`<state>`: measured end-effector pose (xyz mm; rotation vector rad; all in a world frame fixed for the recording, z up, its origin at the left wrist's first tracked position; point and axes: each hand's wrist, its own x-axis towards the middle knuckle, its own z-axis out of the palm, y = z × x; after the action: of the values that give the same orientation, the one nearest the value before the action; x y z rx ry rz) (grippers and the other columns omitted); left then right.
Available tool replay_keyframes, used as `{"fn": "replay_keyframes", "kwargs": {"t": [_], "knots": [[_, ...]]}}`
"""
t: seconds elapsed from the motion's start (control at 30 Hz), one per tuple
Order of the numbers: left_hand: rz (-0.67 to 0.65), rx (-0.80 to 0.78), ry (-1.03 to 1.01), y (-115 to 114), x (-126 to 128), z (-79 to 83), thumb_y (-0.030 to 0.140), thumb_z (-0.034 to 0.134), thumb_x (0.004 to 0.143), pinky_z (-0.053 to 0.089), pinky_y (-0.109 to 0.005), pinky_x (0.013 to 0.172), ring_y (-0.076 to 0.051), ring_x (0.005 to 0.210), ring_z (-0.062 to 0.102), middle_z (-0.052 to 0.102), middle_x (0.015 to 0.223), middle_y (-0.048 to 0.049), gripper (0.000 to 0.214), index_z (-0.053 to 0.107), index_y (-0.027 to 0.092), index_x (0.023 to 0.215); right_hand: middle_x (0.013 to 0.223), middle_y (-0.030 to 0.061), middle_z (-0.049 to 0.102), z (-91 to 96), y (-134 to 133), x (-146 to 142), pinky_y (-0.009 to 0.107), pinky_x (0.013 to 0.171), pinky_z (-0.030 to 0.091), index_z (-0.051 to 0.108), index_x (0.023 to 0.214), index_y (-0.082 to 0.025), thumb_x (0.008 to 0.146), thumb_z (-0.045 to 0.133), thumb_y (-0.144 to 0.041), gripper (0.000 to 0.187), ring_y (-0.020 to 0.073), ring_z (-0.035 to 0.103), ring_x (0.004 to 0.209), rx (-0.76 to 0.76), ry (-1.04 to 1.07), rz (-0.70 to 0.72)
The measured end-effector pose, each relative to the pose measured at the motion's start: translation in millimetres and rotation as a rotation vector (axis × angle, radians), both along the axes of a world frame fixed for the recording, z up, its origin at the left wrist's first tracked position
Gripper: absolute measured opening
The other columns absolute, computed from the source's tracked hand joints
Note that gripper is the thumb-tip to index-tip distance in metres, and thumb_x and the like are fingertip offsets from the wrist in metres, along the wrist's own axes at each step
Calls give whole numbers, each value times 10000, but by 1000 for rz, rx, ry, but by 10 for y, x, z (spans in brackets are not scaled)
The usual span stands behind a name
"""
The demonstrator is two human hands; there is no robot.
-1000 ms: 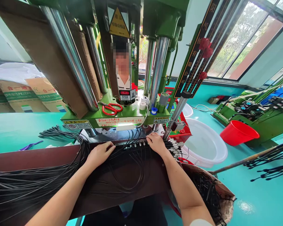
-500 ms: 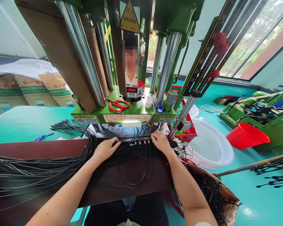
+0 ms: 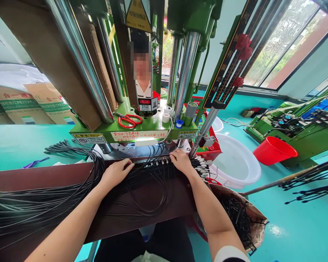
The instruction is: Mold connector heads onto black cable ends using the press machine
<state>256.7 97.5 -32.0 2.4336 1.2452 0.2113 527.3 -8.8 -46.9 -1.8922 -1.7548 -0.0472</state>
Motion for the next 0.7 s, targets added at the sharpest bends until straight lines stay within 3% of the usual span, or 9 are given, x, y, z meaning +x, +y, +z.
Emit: {"fn": "replay_keyframes", "kwargs": {"t": [0.7], "knots": [[0,-19,11,3,-2,1,444,355,832,369,-280,647,-211,811,604,663,830,-22,284,554,242,823,816,37,626,1,-6,-14,298,755,445,661,833,-197,834,491,-144,178,173,559,819,-8,12,-9]]}}
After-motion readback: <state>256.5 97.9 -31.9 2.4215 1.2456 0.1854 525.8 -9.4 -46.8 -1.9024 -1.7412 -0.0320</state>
